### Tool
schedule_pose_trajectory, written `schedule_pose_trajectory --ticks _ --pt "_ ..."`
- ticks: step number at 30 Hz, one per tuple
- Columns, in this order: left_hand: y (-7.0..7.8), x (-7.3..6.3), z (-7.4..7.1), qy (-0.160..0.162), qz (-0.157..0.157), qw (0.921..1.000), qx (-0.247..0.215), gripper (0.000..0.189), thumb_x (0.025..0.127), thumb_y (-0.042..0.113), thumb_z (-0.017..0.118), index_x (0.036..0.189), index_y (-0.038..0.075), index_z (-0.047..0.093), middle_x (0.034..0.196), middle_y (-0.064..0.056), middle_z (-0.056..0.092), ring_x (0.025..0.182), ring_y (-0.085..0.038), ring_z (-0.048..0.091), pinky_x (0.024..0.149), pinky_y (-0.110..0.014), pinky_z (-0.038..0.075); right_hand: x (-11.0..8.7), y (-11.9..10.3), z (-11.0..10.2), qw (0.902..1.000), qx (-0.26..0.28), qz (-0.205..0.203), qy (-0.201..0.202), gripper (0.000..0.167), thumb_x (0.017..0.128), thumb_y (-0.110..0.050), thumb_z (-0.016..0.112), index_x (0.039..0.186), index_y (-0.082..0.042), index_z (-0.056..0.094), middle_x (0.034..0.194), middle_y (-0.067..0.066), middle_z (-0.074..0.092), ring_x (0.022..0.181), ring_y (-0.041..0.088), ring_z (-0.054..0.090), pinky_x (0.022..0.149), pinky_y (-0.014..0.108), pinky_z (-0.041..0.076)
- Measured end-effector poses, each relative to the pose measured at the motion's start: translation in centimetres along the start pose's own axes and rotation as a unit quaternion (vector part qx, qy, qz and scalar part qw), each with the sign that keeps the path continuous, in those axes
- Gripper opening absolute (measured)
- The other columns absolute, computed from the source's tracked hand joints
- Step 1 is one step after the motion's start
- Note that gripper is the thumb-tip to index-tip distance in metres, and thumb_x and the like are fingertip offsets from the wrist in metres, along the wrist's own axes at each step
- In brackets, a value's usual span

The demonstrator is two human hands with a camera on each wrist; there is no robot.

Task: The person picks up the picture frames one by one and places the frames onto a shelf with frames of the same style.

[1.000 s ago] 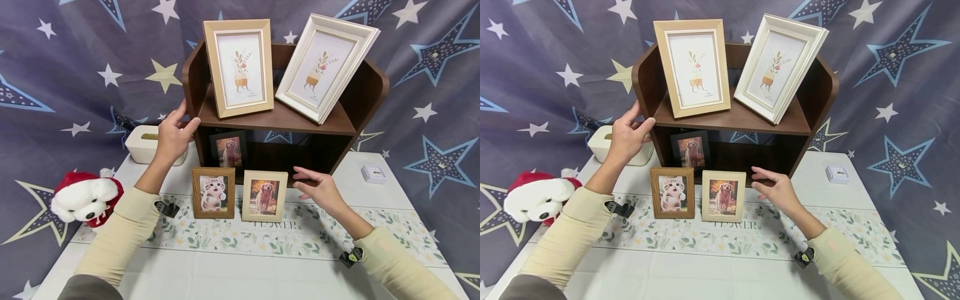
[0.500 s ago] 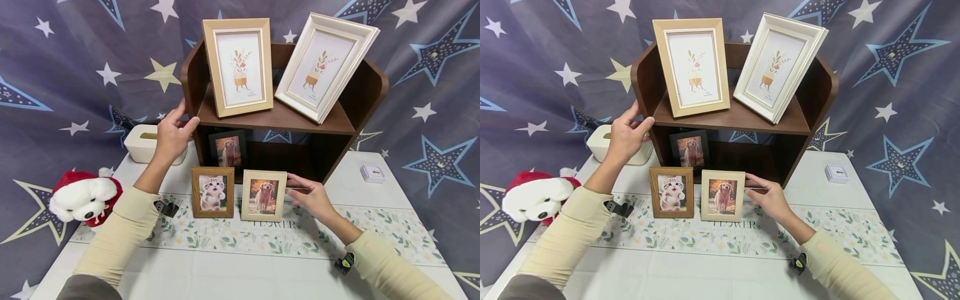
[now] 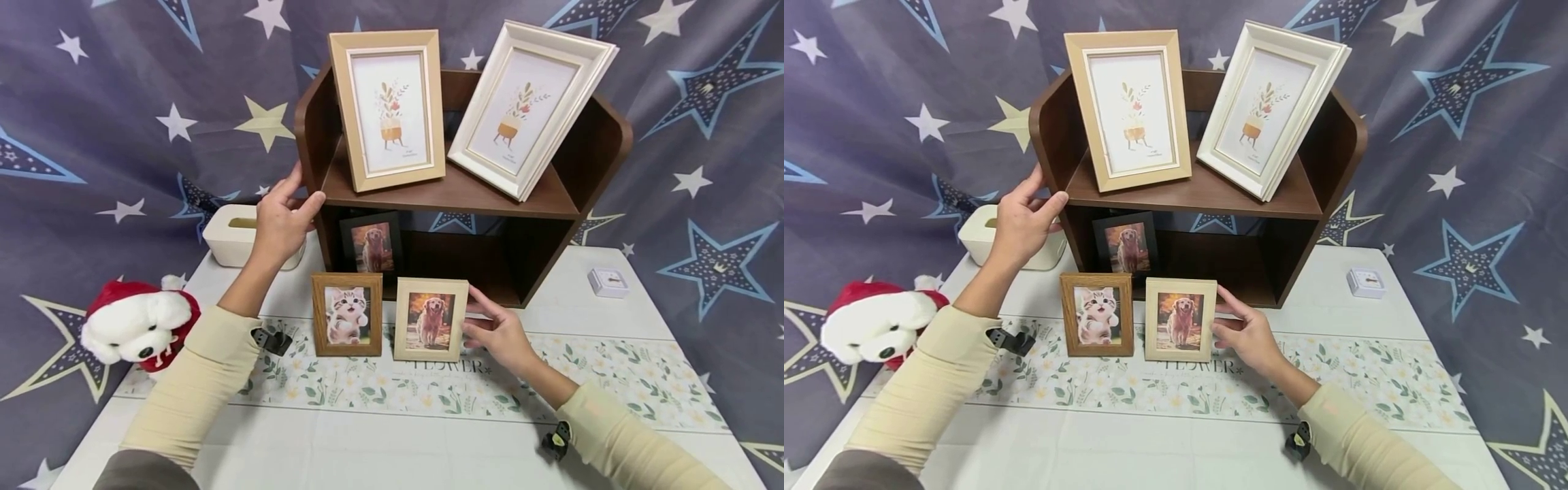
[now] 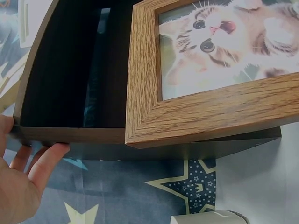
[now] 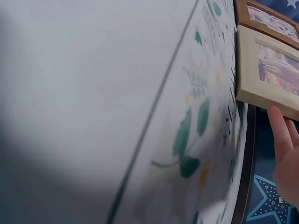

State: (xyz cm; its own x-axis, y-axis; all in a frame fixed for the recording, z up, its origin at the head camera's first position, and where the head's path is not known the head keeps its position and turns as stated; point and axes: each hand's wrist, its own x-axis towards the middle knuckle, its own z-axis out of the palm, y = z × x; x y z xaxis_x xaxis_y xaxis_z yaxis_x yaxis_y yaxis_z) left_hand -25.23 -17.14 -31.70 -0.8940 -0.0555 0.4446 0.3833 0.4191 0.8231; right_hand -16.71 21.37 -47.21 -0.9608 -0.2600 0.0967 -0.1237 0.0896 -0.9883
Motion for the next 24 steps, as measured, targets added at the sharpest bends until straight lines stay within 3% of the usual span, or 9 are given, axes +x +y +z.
schedule_pose_trajectory --ticks 7,14,20,24 --pt "0.0 0.1 0.1 0.002 0.000 1.0000 0.007 0.063 0.097 0.026 0.070 0.154 0.035 0.042 0.139 -0.010 0.062 0.086 0.000 0.064 0.057 -0.016 0.060 -0.1 0.2 0.4 0.9999 0.005 -0.006 0.013 0.078 0.092 0.000 0.073 0.159 -0.017 0.038 0.130 0.026 0.063 0.102 0.009 0.073 0.072 0.057 0.063" --pt "0.1 0.0 0.1 0.000 -0.003 1.0000 0.006 0.063 0.098 0.025 0.070 0.154 0.035 0.042 0.138 -0.010 0.062 0.084 0.005 0.063 0.058 -0.015 0.060 -0.1 0.5 0.8 0.9993 0.004 -0.024 0.030 0.075 0.092 -0.001 0.073 0.158 -0.017 0.041 0.122 0.014 0.069 0.099 0.009 0.075 0.067 0.058 0.063" --pt "0.0 0.1 0.1 0.002 -0.001 1.0000 0.010 0.064 0.098 0.024 0.070 0.155 0.033 0.041 0.138 -0.011 0.061 0.084 0.004 0.063 0.058 -0.016 0.061 0.0 0.7 1.0 0.9987 -0.008 -0.037 0.035 0.074 0.092 0.003 0.071 0.157 -0.019 0.041 0.122 0.028 0.065 0.096 0.008 0.075 0.064 0.054 0.063" --pt "-0.1 0.1 0.1 0.001 -0.002 0.9999 0.016 0.064 0.098 0.025 0.069 0.155 0.034 0.041 0.140 -0.010 0.061 0.091 -0.010 0.068 0.059 -0.017 0.061 0.0 0.5 1.2 0.9988 -0.012 -0.032 0.035 0.075 0.092 0.003 0.070 0.157 -0.022 0.042 0.124 0.033 0.063 0.097 0.007 0.074 0.063 0.052 0.064"
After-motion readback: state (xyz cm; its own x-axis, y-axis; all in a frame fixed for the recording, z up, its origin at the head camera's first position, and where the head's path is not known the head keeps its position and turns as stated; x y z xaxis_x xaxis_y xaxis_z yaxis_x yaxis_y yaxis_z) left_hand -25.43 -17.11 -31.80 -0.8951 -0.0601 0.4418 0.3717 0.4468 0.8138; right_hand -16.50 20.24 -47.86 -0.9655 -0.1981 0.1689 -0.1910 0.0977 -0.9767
